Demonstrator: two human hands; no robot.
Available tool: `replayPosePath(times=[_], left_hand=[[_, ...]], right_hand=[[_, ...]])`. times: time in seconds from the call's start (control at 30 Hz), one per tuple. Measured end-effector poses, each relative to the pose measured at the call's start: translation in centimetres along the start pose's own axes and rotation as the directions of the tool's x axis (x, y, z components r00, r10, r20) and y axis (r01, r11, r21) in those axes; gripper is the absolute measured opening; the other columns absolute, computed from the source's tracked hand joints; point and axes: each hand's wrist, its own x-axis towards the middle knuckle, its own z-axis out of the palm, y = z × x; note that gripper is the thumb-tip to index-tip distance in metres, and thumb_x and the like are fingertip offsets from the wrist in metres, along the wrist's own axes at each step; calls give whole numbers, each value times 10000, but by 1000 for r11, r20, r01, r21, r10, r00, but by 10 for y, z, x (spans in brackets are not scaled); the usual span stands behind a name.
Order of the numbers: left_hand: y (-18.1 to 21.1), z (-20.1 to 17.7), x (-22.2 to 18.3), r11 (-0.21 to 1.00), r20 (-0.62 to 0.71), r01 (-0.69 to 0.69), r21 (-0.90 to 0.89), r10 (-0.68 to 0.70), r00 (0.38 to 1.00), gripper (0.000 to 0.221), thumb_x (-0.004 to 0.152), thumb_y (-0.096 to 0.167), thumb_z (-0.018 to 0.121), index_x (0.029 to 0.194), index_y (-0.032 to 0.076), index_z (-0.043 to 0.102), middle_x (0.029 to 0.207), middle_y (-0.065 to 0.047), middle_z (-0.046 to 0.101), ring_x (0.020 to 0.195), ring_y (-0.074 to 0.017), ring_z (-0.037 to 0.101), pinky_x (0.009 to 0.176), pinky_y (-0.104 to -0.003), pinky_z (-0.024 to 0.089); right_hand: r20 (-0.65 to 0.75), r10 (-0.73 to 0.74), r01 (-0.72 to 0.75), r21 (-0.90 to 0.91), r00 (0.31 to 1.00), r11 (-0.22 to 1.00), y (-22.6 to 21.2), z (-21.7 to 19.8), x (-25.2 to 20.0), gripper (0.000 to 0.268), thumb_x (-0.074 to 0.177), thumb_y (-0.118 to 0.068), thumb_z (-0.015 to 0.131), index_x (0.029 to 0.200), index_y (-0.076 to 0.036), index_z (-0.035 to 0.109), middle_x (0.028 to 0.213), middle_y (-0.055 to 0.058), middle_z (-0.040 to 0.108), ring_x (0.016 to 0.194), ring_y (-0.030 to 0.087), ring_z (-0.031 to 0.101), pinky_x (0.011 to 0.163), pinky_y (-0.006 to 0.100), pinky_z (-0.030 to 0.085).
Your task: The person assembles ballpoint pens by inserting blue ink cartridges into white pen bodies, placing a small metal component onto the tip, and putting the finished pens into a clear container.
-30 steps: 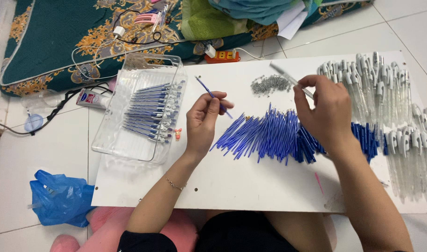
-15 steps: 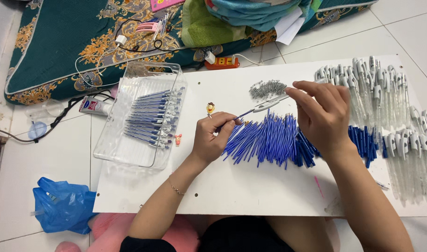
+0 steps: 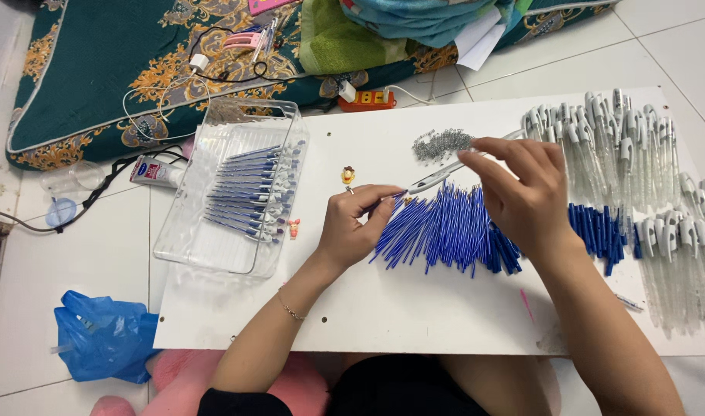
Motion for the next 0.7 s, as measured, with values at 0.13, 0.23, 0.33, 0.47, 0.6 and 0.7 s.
replayPosePath(times=[0.13, 0.23, 0.33, 0.47, 0.6, 0.7], left_hand=[[-6, -8, -6, 945, 169, 192, -265, -151, 974, 346, 982, 106, 629, 1320, 47, 672, 622, -73, 645, 551, -66, 466, 549, -185, 407], [-6, -24, -3, 490, 558, 529, -693, -101, 824, 825, 995, 630, 386, 1562, 30, 398, 925, -109, 729, 732, -49, 525, 689, -177, 427], [-6, -31, 1, 435, 582, 548, -715, -65, 811, 897, 986, 671, 244, 1542, -7, 430, 1096, -174, 749, 806, -133, 637, 714, -236, 454], [-18, -17, -4, 613, 532, 478, -629, -108, 840, 723, 965, 456, 418, 1518, -10, 446, 1046, -152, 766, 825, -128, 655, 732, -240, 458], [-8, -10, -4, 764, 431, 379, -522, -148, 890, 418, 1024, 187, 514, 1387, -10, 581, 912, -174, 777, 758, -151, 661, 689, -239, 481], [-15, -13, -7, 809, 351, 313, -498, -142, 925, 350, 1021, 135, 586, 1338, -7, 623, 801, -139, 756, 721, -128, 657, 686, -206, 499]], right_hand=[[90, 65, -79, 159, 994, 984, -17, 7, 7, 215, 1008, -15, 682, 1087, -186, 785, 1087, 33, 769, 887, 213, 699, 834, 331, 441], [154, 117, -164, 341, 981, 926, -27, 18, 3, 182, 993, -32, 684, 1107, -156, 754, 1073, 31, 755, 898, 232, 715, 818, 349, 480], [248, 176, -291, 567, 953, 770, -41, 24, 3, 256, 969, 36, 645, 1139, -131, 739, 1000, 38, 779, 883, 249, 744, 786, 342, 499], [431, 197, -469, 735, 881, 489, -53, 24, 5, 249, 936, 45, 644, 1127, -77, 747, 922, 96, 798, 768, 248, 736, 730, 342, 533], [606, 83, -563, 669, 791, 486, -48, -14, 36, 190, 952, -42, 635, 1105, -3, 741, 893, 173, 790, 682, 252, 698, 675, 354, 566], [659, 148, -537, 441, 738, 719, -7, -25, 26, 71, 880, 7, 709, 937, 39, 737, 866, 209, 745, 691, 362, 680, 649, 451, 541]])
